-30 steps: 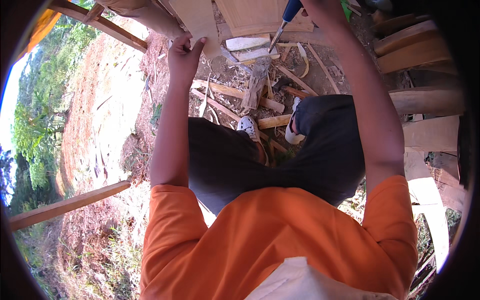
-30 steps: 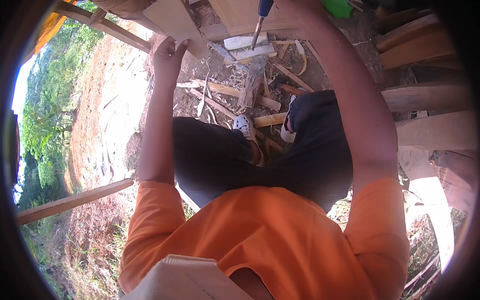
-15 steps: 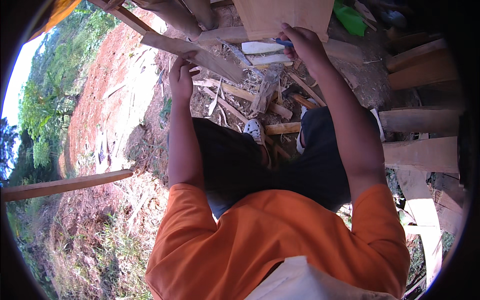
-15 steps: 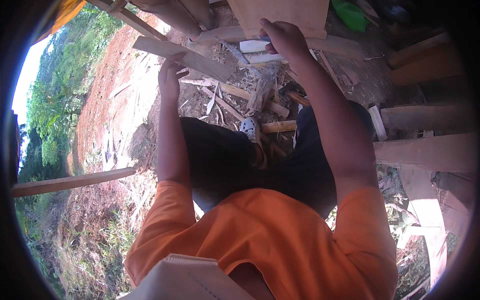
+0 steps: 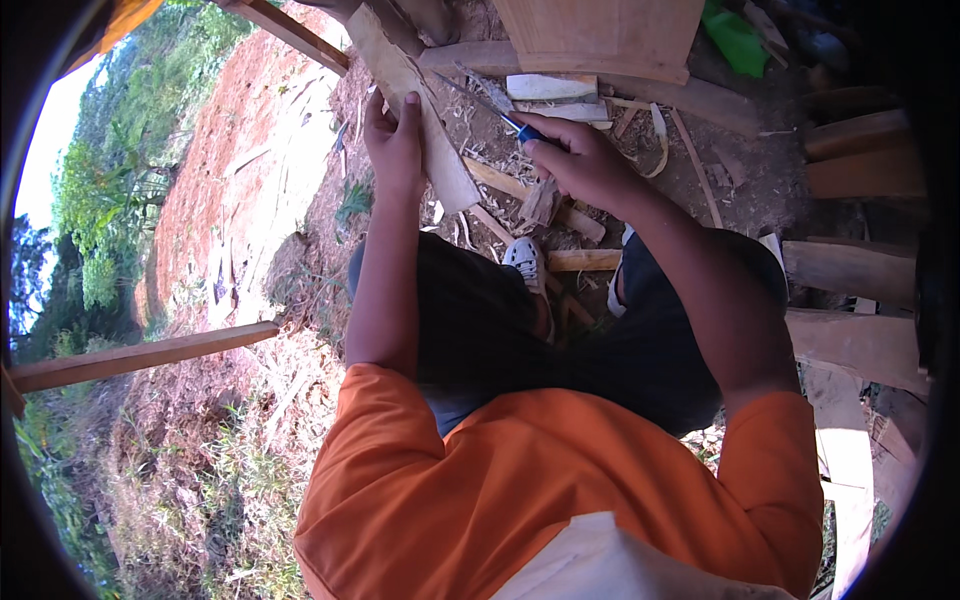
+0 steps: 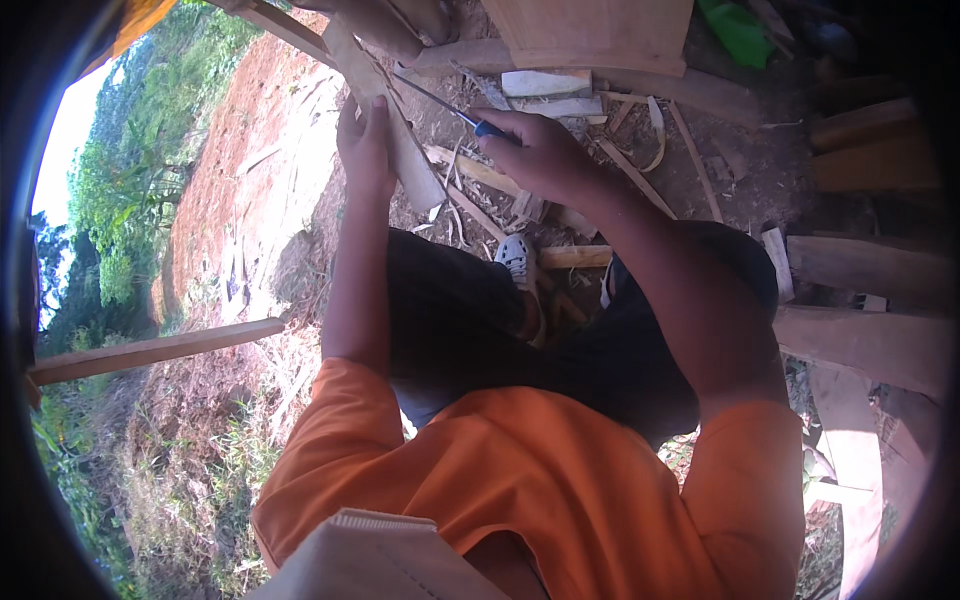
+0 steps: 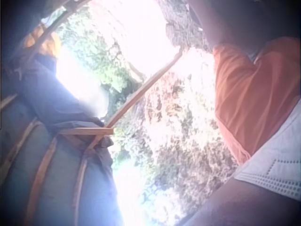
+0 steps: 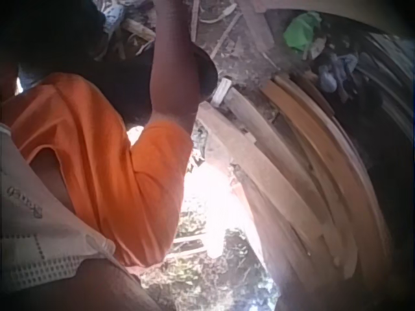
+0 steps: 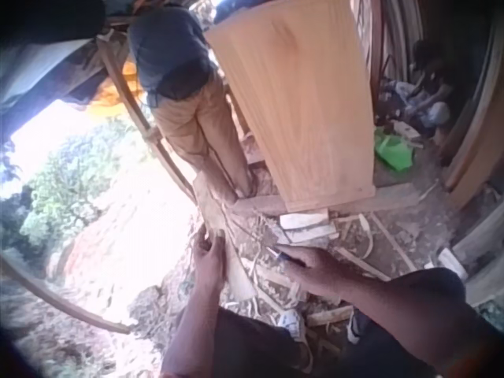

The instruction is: The person sits on the ground and uses a knife to carve a piece of wood, holding it with their left hand and shaving off thin strips. They periodically reposition the wood and continue carving along its length.

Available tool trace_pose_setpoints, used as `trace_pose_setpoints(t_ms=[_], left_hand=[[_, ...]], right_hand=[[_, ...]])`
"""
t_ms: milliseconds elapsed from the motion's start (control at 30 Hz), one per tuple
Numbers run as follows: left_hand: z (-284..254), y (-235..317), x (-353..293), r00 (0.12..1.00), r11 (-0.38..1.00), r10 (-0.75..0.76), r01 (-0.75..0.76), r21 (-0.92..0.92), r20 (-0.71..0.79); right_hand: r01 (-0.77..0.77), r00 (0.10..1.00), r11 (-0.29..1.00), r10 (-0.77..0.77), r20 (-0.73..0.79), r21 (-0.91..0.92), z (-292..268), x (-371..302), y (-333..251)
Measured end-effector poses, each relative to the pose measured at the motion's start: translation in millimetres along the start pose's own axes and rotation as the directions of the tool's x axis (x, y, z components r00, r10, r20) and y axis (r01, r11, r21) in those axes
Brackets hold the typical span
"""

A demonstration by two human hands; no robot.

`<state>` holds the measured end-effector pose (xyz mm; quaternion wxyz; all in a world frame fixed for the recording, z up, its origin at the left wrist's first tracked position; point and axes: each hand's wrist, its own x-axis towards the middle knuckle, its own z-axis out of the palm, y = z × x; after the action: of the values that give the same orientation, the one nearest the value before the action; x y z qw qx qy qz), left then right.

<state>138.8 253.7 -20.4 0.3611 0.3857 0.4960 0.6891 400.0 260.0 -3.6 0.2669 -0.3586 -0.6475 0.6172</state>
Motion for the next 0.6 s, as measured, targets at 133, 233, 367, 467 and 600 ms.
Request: trace_pose_setpoints(t_ms=[133, 233, 367, 467, 600], left_hand=[[-4.6, -1.1, 1.0, 0.996, 0.995, -0.079, 0.076, -0.059, -0.046], [-1.2, 0.0, -0.2, 0.989, 0.988, -0.126, 0.118, -0.099, -0.072], [2.8, 1.6, -4.3, 0.984, 0.981, -0.141, 0.124, -0.148, -0.11], [9.7, -0.5, -7.8, 0.986, 0.99, -0.106, 0.093, -0.105, -0.128], [27.1, -3.7, -15.9, 0.991, 0.988, -0.091, 0.078, -0.133, -0.099]], right_hand=[[-0.021, 0.998, 0.999, 0.023, 0.057, -0.041, 19.3, -9.9, -2.0], [0.003, 0.997, 0.995, 0.004, 0.079, -0.095, 23.1, -7.9, 3.3], [0.057, 0.996, 0.995, -0.05, 0.077, -0.084, 30.5, -4.8, 11.7], [0.089, 0.996, 0.993, -0.088, 0.015, -0.079, 35.5, -3.9, 11.6], [-0.002, 1.0, 0.994, 0.001, -0.008, -0.108, 34.6, -2.6, -0.7]])
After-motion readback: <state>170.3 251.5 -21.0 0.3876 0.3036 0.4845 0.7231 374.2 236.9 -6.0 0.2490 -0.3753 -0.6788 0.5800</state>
